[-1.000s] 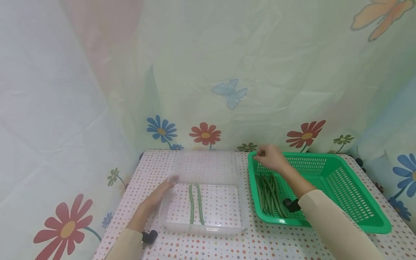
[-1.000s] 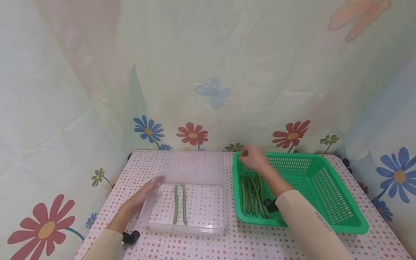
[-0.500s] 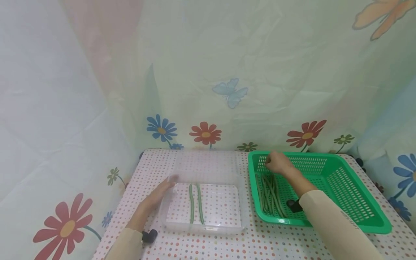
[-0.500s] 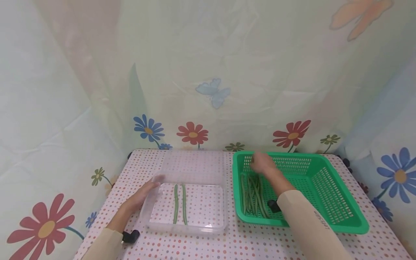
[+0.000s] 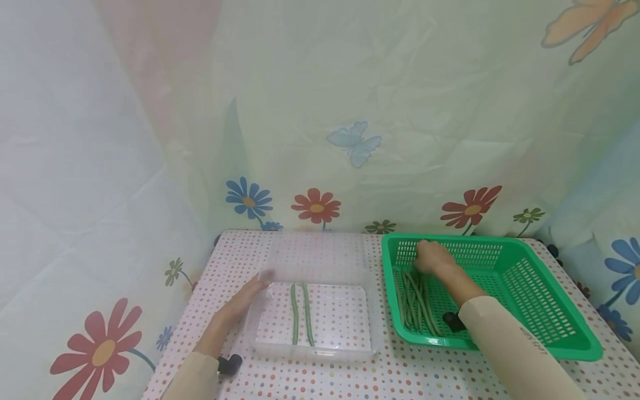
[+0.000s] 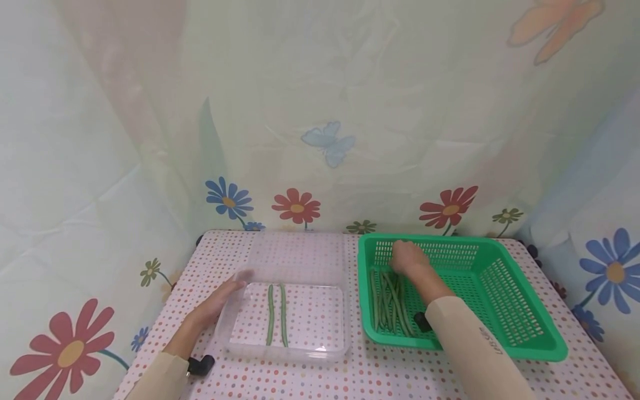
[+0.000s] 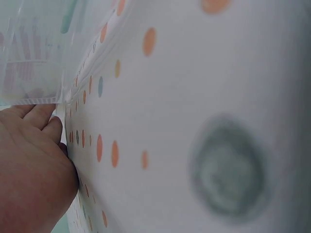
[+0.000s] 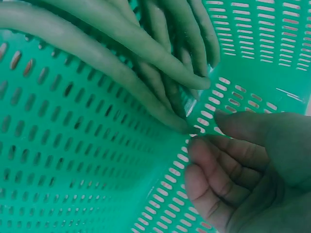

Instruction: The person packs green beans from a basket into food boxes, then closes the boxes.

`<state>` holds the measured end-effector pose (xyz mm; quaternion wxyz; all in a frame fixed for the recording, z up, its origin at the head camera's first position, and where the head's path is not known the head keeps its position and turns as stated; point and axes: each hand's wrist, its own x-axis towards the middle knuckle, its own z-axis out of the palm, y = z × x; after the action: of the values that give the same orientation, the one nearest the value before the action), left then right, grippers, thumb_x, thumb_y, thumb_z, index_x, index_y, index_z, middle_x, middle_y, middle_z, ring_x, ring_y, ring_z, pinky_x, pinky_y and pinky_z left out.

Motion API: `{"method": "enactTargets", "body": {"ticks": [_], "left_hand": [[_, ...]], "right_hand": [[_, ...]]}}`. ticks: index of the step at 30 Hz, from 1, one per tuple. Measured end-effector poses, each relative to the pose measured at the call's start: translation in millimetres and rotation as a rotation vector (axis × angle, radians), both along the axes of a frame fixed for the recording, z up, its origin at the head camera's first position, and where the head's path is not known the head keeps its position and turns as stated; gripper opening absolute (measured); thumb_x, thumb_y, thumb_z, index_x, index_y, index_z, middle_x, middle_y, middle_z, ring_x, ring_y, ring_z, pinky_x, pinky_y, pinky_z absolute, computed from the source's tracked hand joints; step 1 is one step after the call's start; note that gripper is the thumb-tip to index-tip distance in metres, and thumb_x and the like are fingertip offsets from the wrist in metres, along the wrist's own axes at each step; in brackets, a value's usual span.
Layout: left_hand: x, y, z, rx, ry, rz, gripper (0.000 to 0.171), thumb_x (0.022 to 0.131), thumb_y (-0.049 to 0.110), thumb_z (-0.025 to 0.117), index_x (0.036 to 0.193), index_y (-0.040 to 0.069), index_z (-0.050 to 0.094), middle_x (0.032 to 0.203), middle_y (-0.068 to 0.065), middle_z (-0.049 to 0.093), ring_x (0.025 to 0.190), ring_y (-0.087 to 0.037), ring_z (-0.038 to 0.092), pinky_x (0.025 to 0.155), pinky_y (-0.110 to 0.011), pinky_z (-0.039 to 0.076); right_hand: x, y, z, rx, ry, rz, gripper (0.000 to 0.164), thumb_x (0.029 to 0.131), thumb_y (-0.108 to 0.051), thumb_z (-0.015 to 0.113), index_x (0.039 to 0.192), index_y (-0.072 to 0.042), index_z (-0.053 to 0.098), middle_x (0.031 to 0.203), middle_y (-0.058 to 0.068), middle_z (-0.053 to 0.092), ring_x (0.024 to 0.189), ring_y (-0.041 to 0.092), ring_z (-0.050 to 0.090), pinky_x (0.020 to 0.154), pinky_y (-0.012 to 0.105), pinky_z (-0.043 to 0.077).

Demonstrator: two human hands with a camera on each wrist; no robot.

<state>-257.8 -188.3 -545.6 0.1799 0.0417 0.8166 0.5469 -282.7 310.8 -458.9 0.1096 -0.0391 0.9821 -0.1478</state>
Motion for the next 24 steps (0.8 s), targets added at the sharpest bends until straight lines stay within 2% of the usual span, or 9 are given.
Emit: {"method": "enactTargets", "body": {"ticks": [3, 7, 14, 20, 24], "left_hand": [[0.5, -0.1, 0.1, 0.002, 0.004, -0.005, 0.064, 0.105, 0.055, 0.045, 0.164, 0.032, 0.033, 0.177, -0.002, 0.013, 0.163, -0.034, 0.001, 0.127, -0.067, -0.002], [0.4, 0.1, 0.2, 0.002, 0.003, -0.007, 0.064, 0.105, 0.055, 0.045, 0.164, 0.033, 0.033, 0.177, -0.002, 0.013, 0.163, -0.034, 0.001, 0.127, -0.067, -0.002], [0.8, -0.5, 0.6, -0.004, -0.009, 0.006, 0.065, 0.104, 0.058, 0.045, 0.164, 0.034, 0.033, 0.177, -0.003, 0.012, 0.163, -0.035, 0.001, 0.127, -0.068, -0.002], [0.9, -1.4, 0.0, -0.002, -0.001, -0.008, 0.066, 0.104, 0.058, 0.045, 0.164, 0.033, 0.032, 0.177, -0.003, 0.012, 0.163, -0.035, 0.001, 0.127, -0.068, -0.002], [0.4, -1.5, 0.6, 0.001, -0.008, -0.008, 0.066, 0.104, 0.058, 0.046, 0.164, 0.034, 0.032, 0.177, -0.002, 0.011, 0.163, -0.034, -0.001, 0.127, -0.067, -0.004]], "right_hand": [[2.1, -0.4, -1.1, 0.018, -0.013, -0.017, 0.010, 0.097, -0.004, 0.061, 0.091, 0.002, 0.066, 0.085, 0.017, 0.068, 0.074, 0.028, 0.061, 0.063, 0.042, 0.050], [4.6, 0.7, -3.7, -0.023, -0.046, -0.040, 0.016, 0.096, -0.001, 0.059, 0.080, -0.002, 0.063, 0.075, 0.012, 0.063, 0.064, 0.023, 0.054, 0.056, 0.034, 0.044], [3.5, 5.0, -8.8, -0.061, -0.103, -0.051, 0.025, 0.096, 0.001, 0.055, 0.074, -0.003, 0.066, 0.062, 0.008, 0.062, 0.050, 0.016, 0.053, 0.046, 0.027, 0.042], [4.0, 5.0, -7.8, -0.079, -0.134, -0.056, 0.023, 0.097, 0.000, 0.056, 0.079, -0.002, 0.070, 0.065, 0.011, 0.066, 0.050, 0.016, 0.057, 0.046, 0.027, 0.045], [7.0, 6.1, -5.7, -0.102, -0.090, -0.031, 0.017, 0.096, 0.002, 0.055, 0.093, 0.005, 0.072, 0.074, 0.012, 0.068, 0.057, 0.018, 0.061, 0.050, 0.030, 0.049]]}}
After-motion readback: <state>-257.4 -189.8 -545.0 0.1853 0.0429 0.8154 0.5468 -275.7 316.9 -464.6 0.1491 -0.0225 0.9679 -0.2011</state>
